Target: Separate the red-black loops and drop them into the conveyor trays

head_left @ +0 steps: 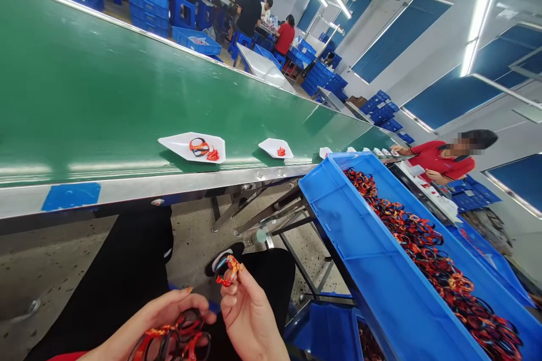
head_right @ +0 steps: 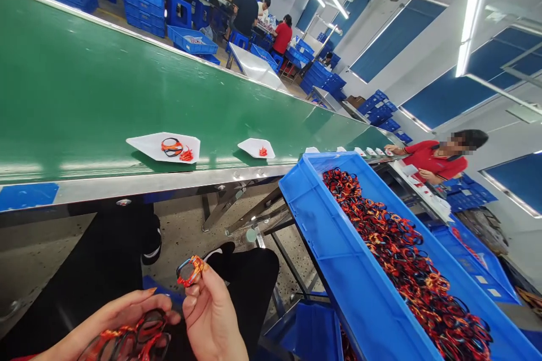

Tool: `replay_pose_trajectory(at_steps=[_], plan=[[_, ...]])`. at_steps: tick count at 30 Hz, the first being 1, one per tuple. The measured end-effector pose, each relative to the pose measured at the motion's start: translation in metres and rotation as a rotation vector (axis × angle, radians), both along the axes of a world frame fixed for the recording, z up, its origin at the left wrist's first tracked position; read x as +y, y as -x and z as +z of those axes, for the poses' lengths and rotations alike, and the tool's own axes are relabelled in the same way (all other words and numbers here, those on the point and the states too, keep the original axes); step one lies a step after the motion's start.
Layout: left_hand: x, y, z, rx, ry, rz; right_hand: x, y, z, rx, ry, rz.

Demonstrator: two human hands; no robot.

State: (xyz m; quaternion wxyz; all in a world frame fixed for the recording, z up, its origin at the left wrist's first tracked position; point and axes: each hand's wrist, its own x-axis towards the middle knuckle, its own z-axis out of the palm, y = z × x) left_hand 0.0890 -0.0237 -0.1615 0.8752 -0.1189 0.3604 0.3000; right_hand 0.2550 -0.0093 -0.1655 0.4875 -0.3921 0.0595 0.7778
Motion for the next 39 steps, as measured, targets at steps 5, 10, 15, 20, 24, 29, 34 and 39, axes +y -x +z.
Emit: replay_pose_trajectory(at_steps=[5,10,15,20,24,29,34,39], plan=[[0.002,0.002,-0.004,0.035,0.055,-0.032,0.001,0.001,-0.004,0.071,-0.020,-0.008],[0.005,0.003,0.005,0.171,0.122,0.155,0.004,-0.001,-0.007,0.128,-0.058,0.000],[0.008,0.004,0.008,0.299,0.058,0.235,0.008,0.002,-0.007,0.129,-0.058,-0.001],[0.010,0.012,-0.002,0.334,0.011,0.330,0.009,0.005,-0.007,0.013,-0.069,0.026],[0.014,0.020,-0.006,0.322,-0.024,0.380,0.040,0.002,0.016,-0.358,-0.369,0.086],[0.022,0.027,0.000,0.307,-0.070,0.416,0.147,-0.006,0.067,-1.376,-1.007,0.109],[0.028,0.032,0.016,0.283,-0.063,0.481,0.214,0.001,0.095,-1.566,-1.100,0.102],[0.030,0.035,0.021,0.259,-0.033,0.539,0.140,0.016,0.088,-1.468,-1.162,0.330]])
